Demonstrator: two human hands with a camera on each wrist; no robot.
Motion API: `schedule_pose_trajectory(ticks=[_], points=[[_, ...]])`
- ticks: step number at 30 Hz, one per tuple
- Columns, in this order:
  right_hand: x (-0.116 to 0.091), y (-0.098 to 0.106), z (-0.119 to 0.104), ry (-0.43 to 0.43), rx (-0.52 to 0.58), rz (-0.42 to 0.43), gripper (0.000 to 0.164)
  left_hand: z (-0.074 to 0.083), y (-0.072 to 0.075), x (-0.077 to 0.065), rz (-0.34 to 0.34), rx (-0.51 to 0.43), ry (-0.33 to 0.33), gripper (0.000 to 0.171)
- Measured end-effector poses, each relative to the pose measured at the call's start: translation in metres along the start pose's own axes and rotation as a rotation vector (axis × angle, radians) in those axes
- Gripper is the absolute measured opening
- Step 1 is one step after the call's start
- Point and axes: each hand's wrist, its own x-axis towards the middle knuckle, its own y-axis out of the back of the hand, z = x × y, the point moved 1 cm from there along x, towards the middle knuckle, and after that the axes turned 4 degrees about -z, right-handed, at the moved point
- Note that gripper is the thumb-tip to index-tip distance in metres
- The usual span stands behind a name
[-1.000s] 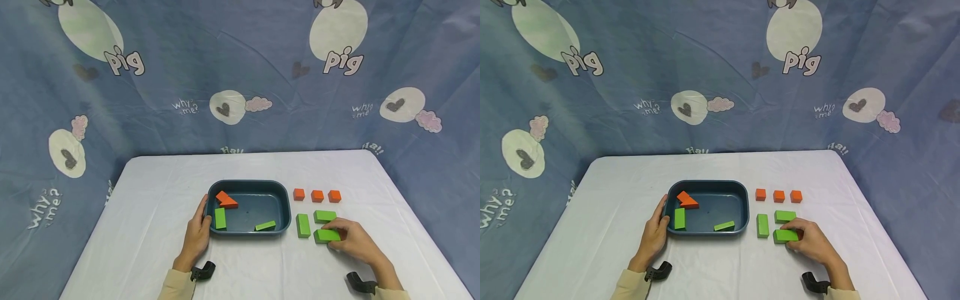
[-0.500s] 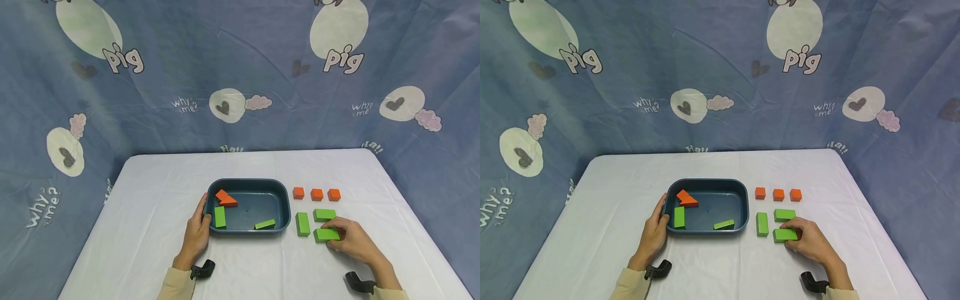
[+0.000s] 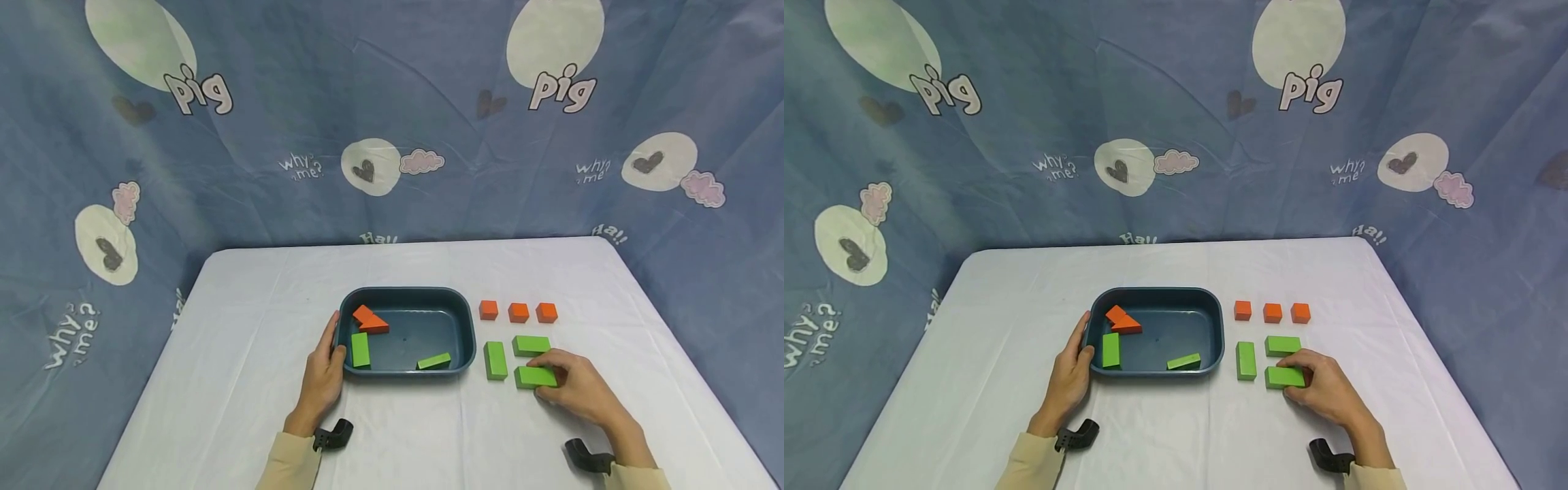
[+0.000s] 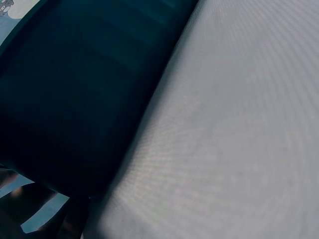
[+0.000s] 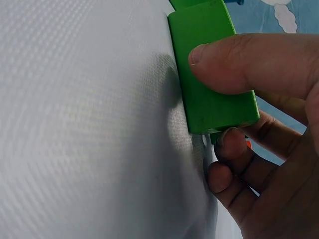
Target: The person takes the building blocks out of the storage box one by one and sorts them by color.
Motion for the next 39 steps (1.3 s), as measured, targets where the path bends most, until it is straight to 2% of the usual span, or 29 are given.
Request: schedule_pose_trajectory(ticks=[10,15,21,31,39], points=[[0.0,0.013,-0.005,-0.047,-0.008,-0.036,0.044,0.0,0.005,0.002,-0.006,0.002,-0.027,0.068],[0.005,0.025,-0.011,0.041,-0.034,0.017,0.042,-0.002,0.006,0.002,-0.008,-0.012,-0.028,0.067],[0.022,0.036,-0.022,0.139,-0.035,0.049,0.041,-0.003,0.005,0.002,-0.008,-0.016,-0.029,0.066],[0.061,0.037,-0.043,0.295,0.017,0.01,0.04,-0.004,0.004,0.0,0.012,-0.005,-0.042,0.066],[0.086,0.032,-0.065,0.339,0.047,-0.022,0.038,-0.005,0.004,-0.001,0.024,-0.005,-0.046,0.067]])
